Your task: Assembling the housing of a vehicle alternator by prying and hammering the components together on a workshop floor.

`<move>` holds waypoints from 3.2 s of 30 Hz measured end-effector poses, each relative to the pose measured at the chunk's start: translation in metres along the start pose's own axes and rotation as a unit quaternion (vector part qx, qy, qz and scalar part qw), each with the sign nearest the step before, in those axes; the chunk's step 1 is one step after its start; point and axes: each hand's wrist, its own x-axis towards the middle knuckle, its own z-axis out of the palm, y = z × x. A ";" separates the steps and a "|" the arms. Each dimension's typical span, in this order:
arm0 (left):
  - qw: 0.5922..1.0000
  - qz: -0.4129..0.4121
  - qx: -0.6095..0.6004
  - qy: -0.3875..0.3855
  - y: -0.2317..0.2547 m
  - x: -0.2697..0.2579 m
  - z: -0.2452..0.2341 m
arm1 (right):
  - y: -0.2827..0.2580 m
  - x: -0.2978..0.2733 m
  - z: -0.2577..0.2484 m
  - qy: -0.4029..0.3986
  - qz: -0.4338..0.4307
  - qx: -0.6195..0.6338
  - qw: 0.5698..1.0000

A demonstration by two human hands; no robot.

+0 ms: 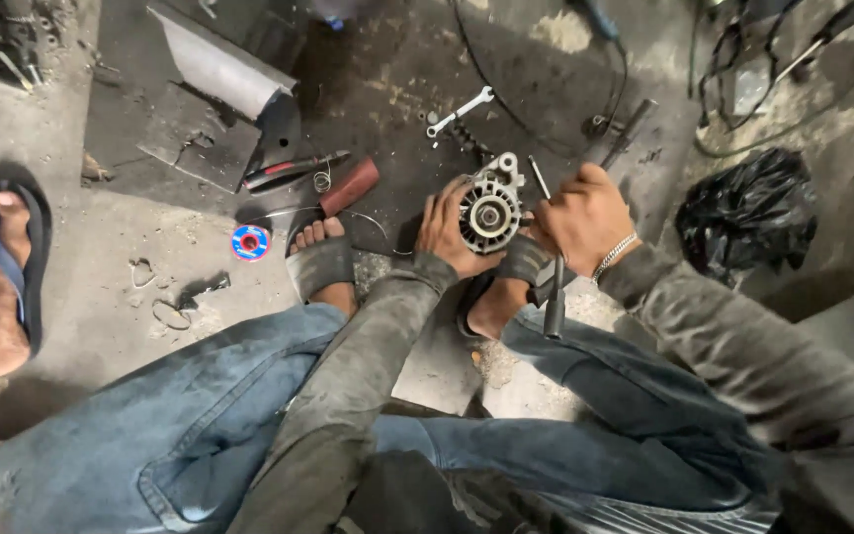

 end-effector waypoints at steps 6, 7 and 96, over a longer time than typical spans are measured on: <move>0.995 0.029 -0.014 0.090 0.006 0.007 0.003 | 0.007 -0.004 0.016 0.018 0.046 0.026 0.998; 0.994 0.032 -0.010 0.101 0.004 0.008 0.006 | 0.011 -0.003 0.016 0.047 0.028 0.046 0.997; 0.986 0.136 0.096 0.010 0.009 0.041 0.002 | 0.028 -0.035 -0.010 -0.111 0.012 -0.085 0.990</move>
